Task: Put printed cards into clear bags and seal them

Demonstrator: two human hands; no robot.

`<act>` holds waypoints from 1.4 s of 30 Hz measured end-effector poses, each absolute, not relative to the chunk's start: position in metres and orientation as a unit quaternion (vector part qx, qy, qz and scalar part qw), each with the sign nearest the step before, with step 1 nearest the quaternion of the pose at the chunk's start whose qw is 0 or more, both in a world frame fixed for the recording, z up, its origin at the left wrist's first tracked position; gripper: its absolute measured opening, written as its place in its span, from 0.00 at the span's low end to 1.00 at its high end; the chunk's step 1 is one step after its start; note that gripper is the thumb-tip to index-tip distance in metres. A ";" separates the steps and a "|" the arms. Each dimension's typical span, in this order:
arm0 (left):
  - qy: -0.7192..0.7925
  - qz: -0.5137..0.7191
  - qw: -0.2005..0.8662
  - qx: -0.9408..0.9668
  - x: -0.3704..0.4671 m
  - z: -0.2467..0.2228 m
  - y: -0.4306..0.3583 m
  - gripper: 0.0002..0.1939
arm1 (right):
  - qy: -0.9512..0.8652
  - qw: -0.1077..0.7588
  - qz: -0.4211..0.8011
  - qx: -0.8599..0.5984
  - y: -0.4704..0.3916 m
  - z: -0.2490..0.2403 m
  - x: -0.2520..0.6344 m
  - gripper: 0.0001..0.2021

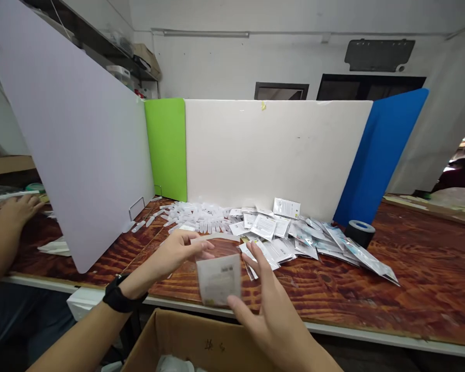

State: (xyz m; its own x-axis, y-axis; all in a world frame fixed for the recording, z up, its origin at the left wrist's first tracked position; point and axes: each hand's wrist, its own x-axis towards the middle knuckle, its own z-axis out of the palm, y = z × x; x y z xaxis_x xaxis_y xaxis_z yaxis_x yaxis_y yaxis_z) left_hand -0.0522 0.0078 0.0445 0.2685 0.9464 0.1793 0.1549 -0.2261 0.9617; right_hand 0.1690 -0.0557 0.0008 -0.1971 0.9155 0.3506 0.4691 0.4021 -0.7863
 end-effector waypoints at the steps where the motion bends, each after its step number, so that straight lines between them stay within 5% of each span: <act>1: 0.401 0.421 0.488 0.651 -0.049 0.053 0.001 0.11 | -0.750 0.409 0.254 -0.453 -0.056 0.003 0.167 0.41; 5: 0.287 0.426 0.594 0.619 -0.039 0.080 -0.020 0.11 | -0.778 0.442 0.283 -0.345 -0.063 0.022 0.156 0.36; 9: 0.152 0.528 0.628 0.551 -0.027 0.091 -0.028 0.20 | -0.688 0.549 0.329 -0.342 -0.065 0.051 0.147 0.44; 12: 0.073 0.572 0.628 0.523 -0.015 0.090 -0.030 0.19 | -0.692 0.573 0.286 -0.333 -0.060 0.065 0.146 0.40; 17: 0.120 0.626 0.646 0.420 -0.002 0.075 -0.030 0.07 | -0.695 0.587 0.227 -0.347 -0.052 0.056 0.146 0.19; 22: 0.172 0.622 0.674 0.361 -0.002 0.061 -0.029 0.06 | -0.658 0.574 0.367 -0.321 -0.049 0.040 0.143 0.13; 26: 0.191 0.608 0.672 0.379 -0.003 0.059 -0.027 0.06 | -0.710 0.538 0.324 -0.319 -0.047 0.042 0.150 0.08; 33: 0.295 0.610 0.527 0.513 0.005 0.051 -0.030 0.06 | -0.693 0.604 -0.213 -0.332 -0.056 0.046 0.158 0.14; 42: 0.307 0.501 0.218 0.779 0.016 0.044 -0.061 0.16 | -0.724 0.587 -0.096 -0.350 -0.065 0.051 0.155 0.06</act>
State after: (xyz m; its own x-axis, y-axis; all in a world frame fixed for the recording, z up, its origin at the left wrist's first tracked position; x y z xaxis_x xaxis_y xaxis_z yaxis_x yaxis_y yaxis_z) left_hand 0.0165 -0.0607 0.0441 0.3097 0.6968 0.6470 0.2597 -0.7165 0.6474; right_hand 0.1547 -0.0652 0.0514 -0.0662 0.3937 0.9169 0.6190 0.7369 -0.2717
